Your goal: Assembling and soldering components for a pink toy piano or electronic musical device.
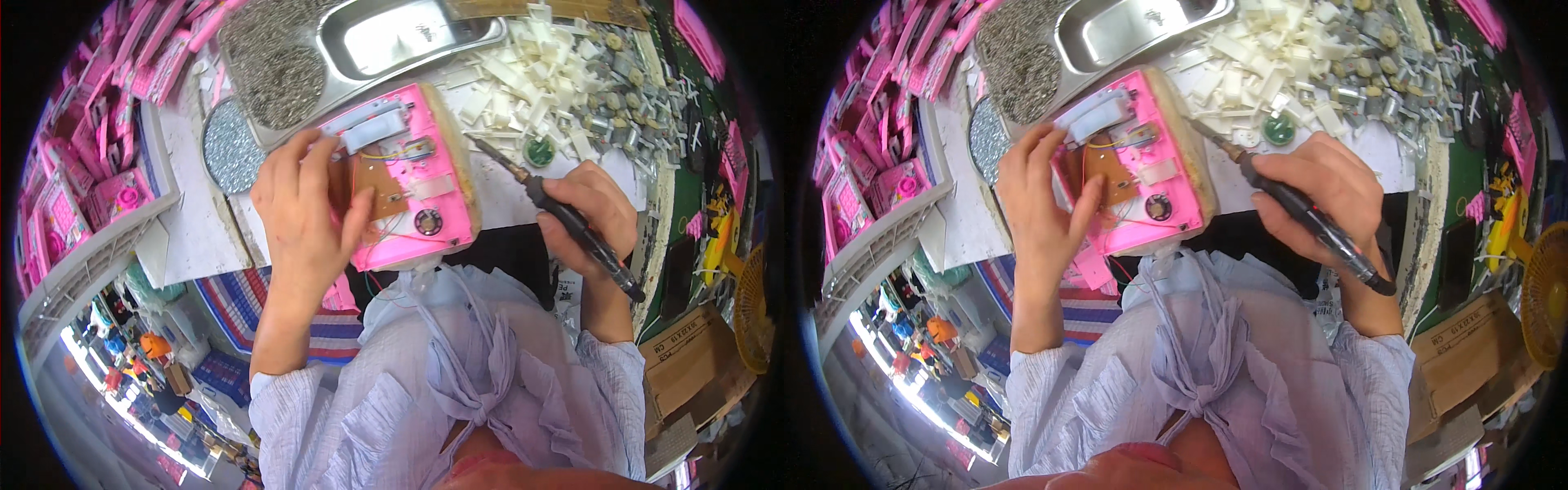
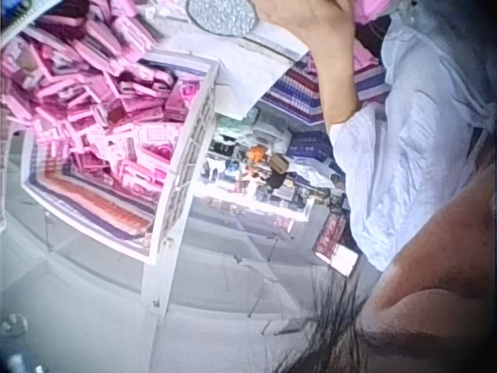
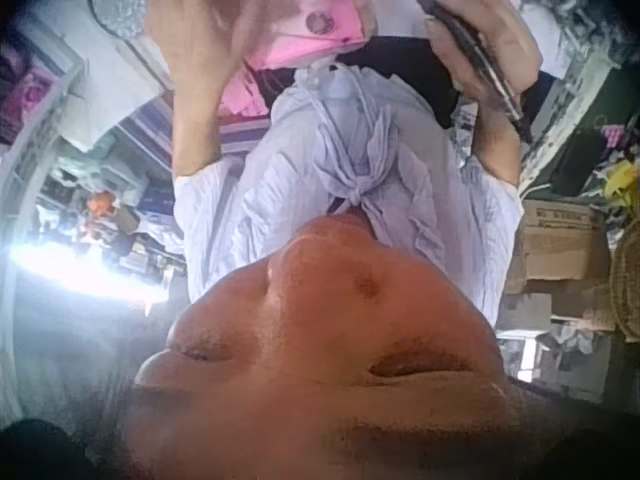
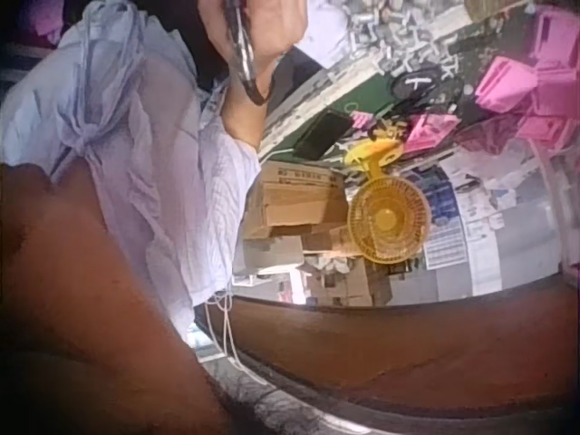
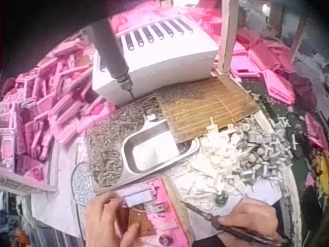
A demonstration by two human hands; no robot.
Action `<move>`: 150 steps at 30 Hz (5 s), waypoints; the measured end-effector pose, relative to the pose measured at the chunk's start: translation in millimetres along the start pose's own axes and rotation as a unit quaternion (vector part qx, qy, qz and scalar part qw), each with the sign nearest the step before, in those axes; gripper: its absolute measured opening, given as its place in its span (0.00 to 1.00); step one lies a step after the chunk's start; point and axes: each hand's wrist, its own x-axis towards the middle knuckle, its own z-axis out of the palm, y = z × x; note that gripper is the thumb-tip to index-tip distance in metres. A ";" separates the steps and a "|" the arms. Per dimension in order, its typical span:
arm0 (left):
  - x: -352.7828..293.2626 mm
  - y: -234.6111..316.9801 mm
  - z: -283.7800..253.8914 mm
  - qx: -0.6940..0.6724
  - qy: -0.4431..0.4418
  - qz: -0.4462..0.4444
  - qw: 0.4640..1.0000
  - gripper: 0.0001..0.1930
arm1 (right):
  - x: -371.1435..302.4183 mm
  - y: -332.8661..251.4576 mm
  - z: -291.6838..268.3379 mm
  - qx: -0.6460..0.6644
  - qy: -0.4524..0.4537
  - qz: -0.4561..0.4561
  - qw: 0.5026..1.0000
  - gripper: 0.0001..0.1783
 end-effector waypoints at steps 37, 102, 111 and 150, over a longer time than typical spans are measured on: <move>1.1 -40.8 24.3 -0.202 0.054 0.222 0.952 0.20 | 32.6 -24.0 45.6 0.022 0.031 0.106 0.994 0.20; -1.0 -9.3 31.6 -0.335 0.074 -0.122 0.931 0.04 | 39.4 -29.7 49.0 -0.038 -0.007 -0.012 0.999 0.22; 1.4 -9.4 35.1 -0.287 0.101 -0.098 0.948 0.05 | 48.7 -23.9 57.2 -0.030 -0.098 -0.115 0.988 0.20; 2.1 -11.0 36.4 -0.286 0.105 -0.100 0.947 0.05 | 50.5 -6.9 47.0 0.002 -0.143 -0.089 0.986 0.21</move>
